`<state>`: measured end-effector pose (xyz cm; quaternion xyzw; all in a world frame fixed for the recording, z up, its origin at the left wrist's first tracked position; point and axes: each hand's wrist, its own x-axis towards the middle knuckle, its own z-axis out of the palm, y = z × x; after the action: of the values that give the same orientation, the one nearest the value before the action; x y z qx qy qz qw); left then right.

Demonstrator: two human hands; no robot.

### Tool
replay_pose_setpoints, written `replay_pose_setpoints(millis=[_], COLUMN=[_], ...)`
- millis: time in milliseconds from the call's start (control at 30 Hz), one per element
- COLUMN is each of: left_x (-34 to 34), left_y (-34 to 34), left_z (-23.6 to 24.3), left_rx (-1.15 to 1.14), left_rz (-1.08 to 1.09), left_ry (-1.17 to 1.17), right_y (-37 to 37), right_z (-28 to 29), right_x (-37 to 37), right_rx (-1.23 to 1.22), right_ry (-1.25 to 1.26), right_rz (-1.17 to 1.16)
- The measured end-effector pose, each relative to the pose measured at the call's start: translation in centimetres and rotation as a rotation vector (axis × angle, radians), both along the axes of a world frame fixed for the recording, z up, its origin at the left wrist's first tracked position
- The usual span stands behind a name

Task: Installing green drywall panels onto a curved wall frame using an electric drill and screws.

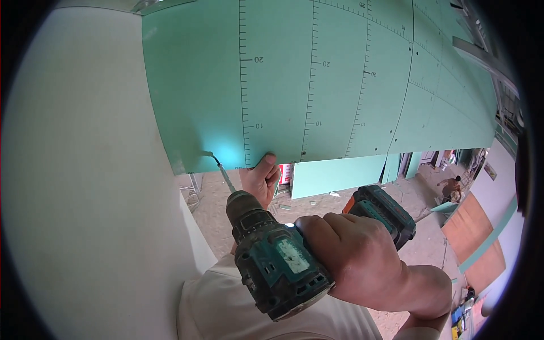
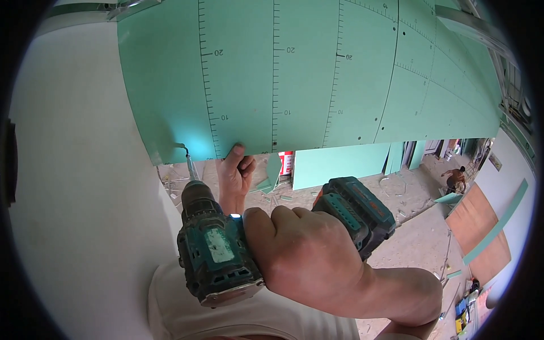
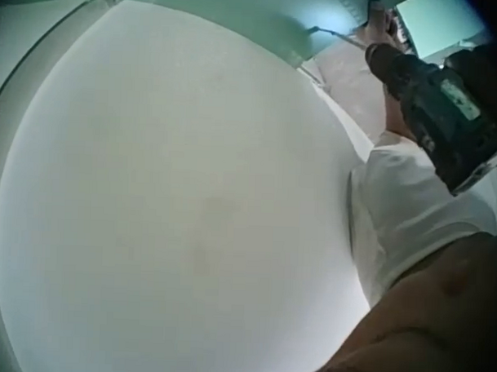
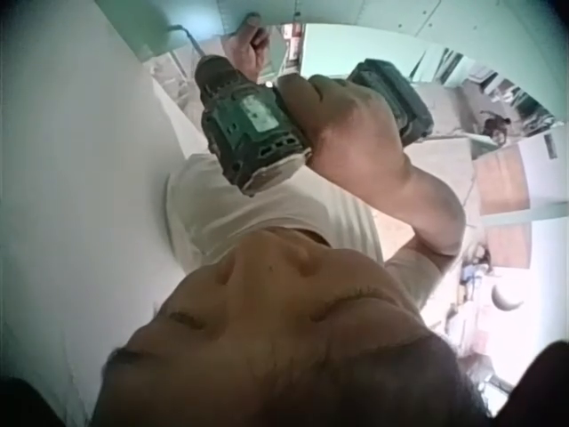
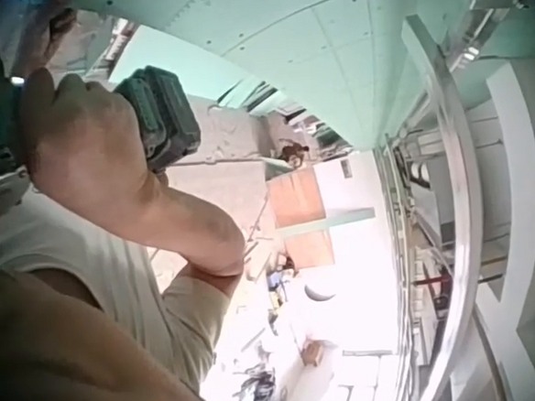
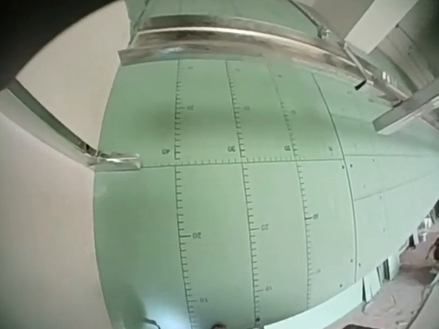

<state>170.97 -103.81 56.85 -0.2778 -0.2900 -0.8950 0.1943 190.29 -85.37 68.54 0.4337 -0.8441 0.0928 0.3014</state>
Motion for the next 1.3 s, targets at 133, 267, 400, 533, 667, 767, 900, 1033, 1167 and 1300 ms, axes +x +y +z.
replay_pose_setpoints(millis=[133,267,400,533,667,767,900,1033,1167,1300], left_x=[-0.1,0.0,2.3,5.3,6.8,6.7,5.6,4.9,4.7,4.9], left_y=[-0.2,0.7,3.5,2.1,0.6,0.2,-0.1,-0.2,-0.2,-0.3], left_z=[-0.7,-2.3,-4.3,-1.5,0.7,1.1,0.7,0.2,0.0,0.0], left_rx=[-0.031,0.302,0.386,0.378,0.388,0.480,0.481,0.468,0.452,0.445], left_rz=[0.012,-0.134,-0.102,-0.235,-0.468,-0.648,-0.716,-0.751,-0.755,-0.743], left_ry=[0.069,0.040,0.051,0.228,0.369,0.372,0.468,0.544,0.587,0.590], right_y=[0.1,0.1,0.4,0.5,0.5,0.5,0.5,0.4,0.3,0.1], right_z=[0.2,0.4,0.0,0.3,0.6,0.7,0.6,0.3,0.1,-0.1], right_x=[-0.1,0.0,-0.2,-0.6,-0.6,-0.5,-0.4,-0.3,-0.2,0.0], right_rx=[0.005,0.015,0.015,-0.002,-0.017,-0.010,0.001,0.019,0.029,0.028], right_ry=[-0.031,-0.065,-0.088,-0.105,-0.117,-0.139,-0.111,-0.074,-0.052,-0.039], right_rz=[0.013,0.045,0.033,0.059,0.072,0.050,0.047,0.046,0.046,0.041])
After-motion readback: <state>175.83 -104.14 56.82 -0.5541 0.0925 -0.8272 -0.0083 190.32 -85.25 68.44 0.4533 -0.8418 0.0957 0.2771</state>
